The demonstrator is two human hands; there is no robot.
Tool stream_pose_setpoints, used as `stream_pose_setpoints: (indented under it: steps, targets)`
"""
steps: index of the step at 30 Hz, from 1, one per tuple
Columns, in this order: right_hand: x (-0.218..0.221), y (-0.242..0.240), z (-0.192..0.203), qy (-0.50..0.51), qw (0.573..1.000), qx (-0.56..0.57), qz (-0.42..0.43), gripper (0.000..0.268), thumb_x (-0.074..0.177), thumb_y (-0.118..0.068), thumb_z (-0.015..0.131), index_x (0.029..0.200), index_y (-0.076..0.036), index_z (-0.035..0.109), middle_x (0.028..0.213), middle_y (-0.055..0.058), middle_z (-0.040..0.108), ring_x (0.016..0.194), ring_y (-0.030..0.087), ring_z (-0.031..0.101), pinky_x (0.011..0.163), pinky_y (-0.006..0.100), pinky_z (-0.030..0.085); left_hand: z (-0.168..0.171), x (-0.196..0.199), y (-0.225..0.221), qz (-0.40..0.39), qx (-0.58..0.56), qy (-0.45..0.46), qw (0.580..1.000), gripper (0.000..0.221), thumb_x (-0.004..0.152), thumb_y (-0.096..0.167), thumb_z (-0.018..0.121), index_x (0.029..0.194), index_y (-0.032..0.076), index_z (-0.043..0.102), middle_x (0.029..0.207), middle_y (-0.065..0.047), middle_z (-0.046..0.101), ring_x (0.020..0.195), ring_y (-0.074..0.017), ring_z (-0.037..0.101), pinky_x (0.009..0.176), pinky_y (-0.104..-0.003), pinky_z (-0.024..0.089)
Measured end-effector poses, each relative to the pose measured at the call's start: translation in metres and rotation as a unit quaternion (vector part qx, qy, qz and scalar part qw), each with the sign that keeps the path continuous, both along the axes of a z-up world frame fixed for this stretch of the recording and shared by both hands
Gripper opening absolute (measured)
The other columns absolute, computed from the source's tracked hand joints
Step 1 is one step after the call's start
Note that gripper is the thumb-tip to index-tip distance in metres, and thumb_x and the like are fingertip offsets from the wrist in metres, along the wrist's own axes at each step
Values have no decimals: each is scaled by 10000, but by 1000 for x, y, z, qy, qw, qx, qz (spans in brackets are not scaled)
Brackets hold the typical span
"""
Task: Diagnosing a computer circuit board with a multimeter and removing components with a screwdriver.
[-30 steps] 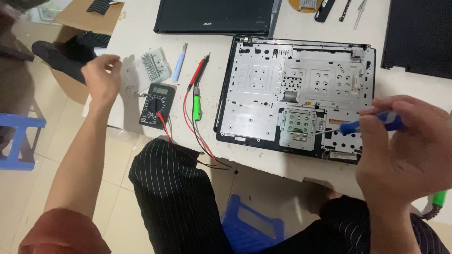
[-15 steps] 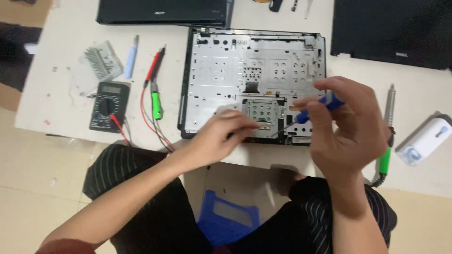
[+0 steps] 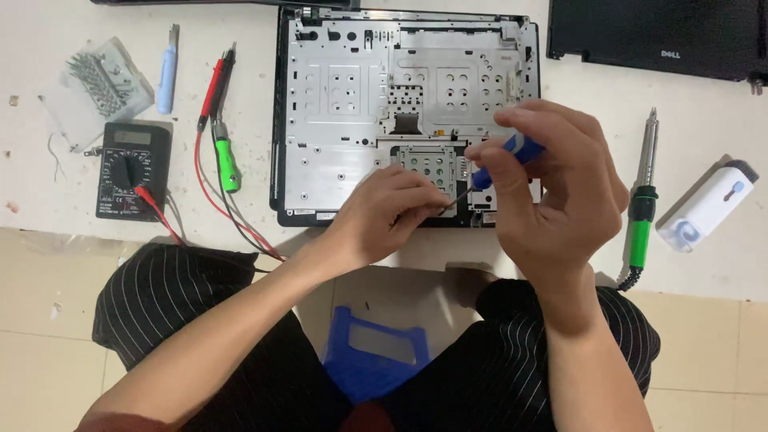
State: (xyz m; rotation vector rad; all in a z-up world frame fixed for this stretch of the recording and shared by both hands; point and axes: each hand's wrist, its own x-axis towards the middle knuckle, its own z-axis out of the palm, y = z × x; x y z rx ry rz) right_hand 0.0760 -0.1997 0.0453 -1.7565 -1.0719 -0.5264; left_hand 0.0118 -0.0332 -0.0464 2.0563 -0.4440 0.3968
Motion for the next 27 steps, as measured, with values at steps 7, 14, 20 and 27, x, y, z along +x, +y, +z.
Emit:
stream_pose_setpoints:
  steps: [7, 14, 20, 27]
  targets:
    - [0, 1, 0, 5, 1000, 6, 7, 202, 1024, 127, 636, 1176, 124, 503, 1101, 322, 577, 919, 341, 666, 743, 348, 649, 1, 0, -2, 8, 1, -3, 1000, 136, 998, 100, 582, 1076, 96, 693, 978, -47, 720, 856, -249, 598, 787, -352, 439]
    - [2, 0, -3, 11, 1000, 13, 9, 195, 1022, 112, 642, 1173, 123, 519, 1108, 318, 561, 859, 339, 673, 741, 358, 663, 4, 0, -2, 8, -1, -3, 1000, 121, 990, 90, 598, 1055, 74, 698, 958, -47, 722, 829, -237, 590, 763, -344, 453]
    - [1, 2, -4, -9, 1000, 19, 5, 205, 1000, 128, 683, 1143, 113, 537, 1079, 315, 589, 863, 328, 666, 710, 337, 628, 3, 1, -2, 1, 4, -8, 1000, 109, 995, 103, 586, 1040, 76, 682, 958, -43, 715, 818, -245, 589, 782, -352, 437]
    - [2, 1, -1, -20, 1000, 4, 19, 153, 1023, 83, 638, 1142, 122, 549, 1095, 328, 591, 774, 305, 718, 681, 307, 618, 4, 0, -2, 1, 3, -1, 1000, 112, 991, 96, 596, 1042, 70, 692, 981, -37, 734, 859, -237, 627, 818, -348, 450]
